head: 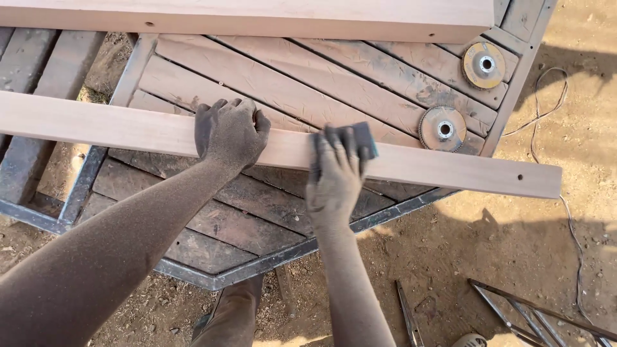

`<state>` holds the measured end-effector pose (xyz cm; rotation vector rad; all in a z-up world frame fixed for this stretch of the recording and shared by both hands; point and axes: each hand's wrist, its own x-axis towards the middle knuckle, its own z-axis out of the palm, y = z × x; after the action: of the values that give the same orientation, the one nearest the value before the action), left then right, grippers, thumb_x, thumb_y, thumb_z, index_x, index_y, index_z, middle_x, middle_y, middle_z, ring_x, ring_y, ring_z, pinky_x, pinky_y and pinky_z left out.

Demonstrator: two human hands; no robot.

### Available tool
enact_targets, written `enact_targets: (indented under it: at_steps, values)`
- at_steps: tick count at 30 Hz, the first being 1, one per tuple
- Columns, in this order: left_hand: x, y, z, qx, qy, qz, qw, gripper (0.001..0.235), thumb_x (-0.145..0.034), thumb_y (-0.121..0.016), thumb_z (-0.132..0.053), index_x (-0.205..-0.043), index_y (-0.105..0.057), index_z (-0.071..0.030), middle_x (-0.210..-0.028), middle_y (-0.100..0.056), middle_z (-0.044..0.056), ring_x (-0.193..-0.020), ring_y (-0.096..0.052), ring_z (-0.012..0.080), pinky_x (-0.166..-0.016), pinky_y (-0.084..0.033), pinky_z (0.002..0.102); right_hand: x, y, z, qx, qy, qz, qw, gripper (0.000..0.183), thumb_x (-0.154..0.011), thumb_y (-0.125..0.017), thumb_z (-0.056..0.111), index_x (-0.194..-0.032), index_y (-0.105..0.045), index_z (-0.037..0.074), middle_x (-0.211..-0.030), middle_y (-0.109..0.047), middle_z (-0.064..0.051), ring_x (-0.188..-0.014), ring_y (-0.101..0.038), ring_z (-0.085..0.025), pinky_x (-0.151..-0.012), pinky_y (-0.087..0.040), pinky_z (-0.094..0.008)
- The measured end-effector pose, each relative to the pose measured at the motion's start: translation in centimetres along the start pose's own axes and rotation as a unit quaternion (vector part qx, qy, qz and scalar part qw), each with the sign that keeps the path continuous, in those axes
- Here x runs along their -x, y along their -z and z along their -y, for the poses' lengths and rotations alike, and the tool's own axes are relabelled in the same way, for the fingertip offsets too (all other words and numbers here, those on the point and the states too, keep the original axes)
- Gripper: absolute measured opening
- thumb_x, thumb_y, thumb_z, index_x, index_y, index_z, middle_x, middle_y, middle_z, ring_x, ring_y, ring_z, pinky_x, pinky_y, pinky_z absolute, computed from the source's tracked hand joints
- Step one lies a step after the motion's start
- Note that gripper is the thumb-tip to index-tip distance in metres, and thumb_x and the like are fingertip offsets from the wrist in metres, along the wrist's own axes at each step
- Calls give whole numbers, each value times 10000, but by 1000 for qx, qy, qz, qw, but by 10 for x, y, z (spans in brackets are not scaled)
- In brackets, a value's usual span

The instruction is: A person is manually sanding a wooden beam with sandpaper on a workbench.

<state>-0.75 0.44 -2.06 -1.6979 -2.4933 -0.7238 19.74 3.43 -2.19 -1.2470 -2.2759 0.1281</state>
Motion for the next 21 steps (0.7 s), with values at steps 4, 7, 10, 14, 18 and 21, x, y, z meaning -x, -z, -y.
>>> enact_targets:
  at_steps: [4, 7, 10, 14, 18, 21]
  values:
    - [1, -2, -3, -19, -14, 6, 1000, 220, -877, -609, -286, -709, -616, -145, -739, -674, 135, -796, -704, 374, -737, -535, 461, 6, 19, -7, -17, 87, 39, 995, 461, -903, -691, 367, -1353, -644, 279, -1467, -600, 61, -1420, -491, -189, -1192, -317, -429]
    - [2, -19, 3, -21, 6, 6, 1000, 259, -891, -607, -299, -701, -626, -124, -728, -677, 137, -797, -712, 379, -759, -534, 458, 11, 45, -107, 61, 118, 60, 989, 426, -933, -652, 407, -1348, -675, 314, -1415, -642, 59, -1387, -519, -183, -1109, -363, -394]
    - [4, -58, 22, -41, 15, -29, 999, 193, -802, -644, -293, -663, -617, -161, -666, -657, 92, -743, -703, 343, -712, -511, 458, 22, 66, -185, 152, 59, 28, 986, 524, -960, -694, 346, -1461, -653, 197, -1478, -631, -48, -1423, -500, -278, -1066, -407, -460]
    - [10, -32, 5, -69, 25, -34, 997, 153, -783, -629, -313, -697, -627, -186, -685, -670, 52, -734, -706, 288, -698, -492, 430, 34, 38, -158, 159, -68, -7, 985, 397, -1118, -558, 375, -1465, -655, 207, -1488, -586, 2, -1392, -434, -274, -973, -364, -542]
    - [6, -52, 5, -41, 44, -52, 997, 158, -760, -633, -323, -720, -651, -172, -704, -684, 59, -744, -702, 297, -721, -505, 437, 20, -2, 6, 145, -89, 7, 985, 421, -1029, -525, 474, -1399, -641, 309, -1464, -545, 70, -1364, -423, -245, -957, -312, -480]
    - [0, -18, 1, -40, 44, -50, 997, 161, -782, -627, -321, -752, -695, -178, -726, -717, 53, -769, -727, 287, -724, -507, 451, 10, -29, 87, 81, -54, 16, 995, 416, -1023, -517, 462, -1390, -614, 292, -1426, -538, 62, -1354, -423, -246, -958, -281, -488]
